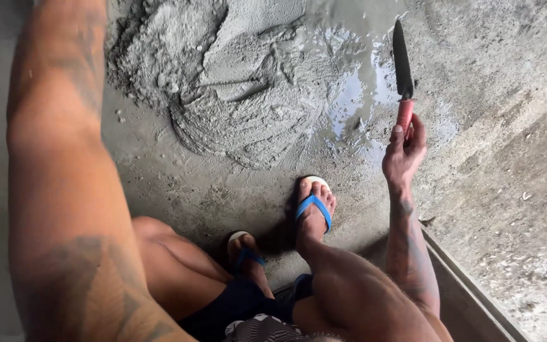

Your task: Mixing a small batch of cement on a concrete floor using two hand trowels.

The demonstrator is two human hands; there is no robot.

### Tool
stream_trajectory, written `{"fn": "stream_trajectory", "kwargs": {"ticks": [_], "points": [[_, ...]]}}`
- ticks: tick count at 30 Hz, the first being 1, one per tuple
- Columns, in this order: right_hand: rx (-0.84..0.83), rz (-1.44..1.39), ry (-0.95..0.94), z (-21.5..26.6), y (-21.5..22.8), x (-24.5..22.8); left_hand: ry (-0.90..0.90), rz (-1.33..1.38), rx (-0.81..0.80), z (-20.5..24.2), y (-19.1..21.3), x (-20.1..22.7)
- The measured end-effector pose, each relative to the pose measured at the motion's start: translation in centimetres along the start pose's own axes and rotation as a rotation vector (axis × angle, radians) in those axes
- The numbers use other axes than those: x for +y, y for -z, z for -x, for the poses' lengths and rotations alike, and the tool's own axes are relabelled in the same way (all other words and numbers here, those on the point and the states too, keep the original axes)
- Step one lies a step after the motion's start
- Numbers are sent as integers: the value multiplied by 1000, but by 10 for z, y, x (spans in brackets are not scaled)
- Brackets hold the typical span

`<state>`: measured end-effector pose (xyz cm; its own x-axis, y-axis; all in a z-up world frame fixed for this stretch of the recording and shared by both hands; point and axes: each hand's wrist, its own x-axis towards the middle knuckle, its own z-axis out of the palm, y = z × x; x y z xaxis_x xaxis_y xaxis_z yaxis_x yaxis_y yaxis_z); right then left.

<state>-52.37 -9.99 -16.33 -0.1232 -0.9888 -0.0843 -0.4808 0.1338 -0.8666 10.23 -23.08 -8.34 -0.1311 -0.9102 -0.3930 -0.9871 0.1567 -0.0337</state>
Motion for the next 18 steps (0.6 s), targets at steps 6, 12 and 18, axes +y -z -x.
{"fn": "stream_trajectory", "kwargs": {"ticks": [6, 12, 18], "points": [[-1, 96, -50, 8, -10, -31, -18, -41, -68, 48, 2, -9], [-52, 151, 23, -13, 1, -32, 145, 123, 24, 191, -20, -14], [-127, 371, 217, -66, 47, -83, 999, 786, -310, 257, -99, -20]]}}
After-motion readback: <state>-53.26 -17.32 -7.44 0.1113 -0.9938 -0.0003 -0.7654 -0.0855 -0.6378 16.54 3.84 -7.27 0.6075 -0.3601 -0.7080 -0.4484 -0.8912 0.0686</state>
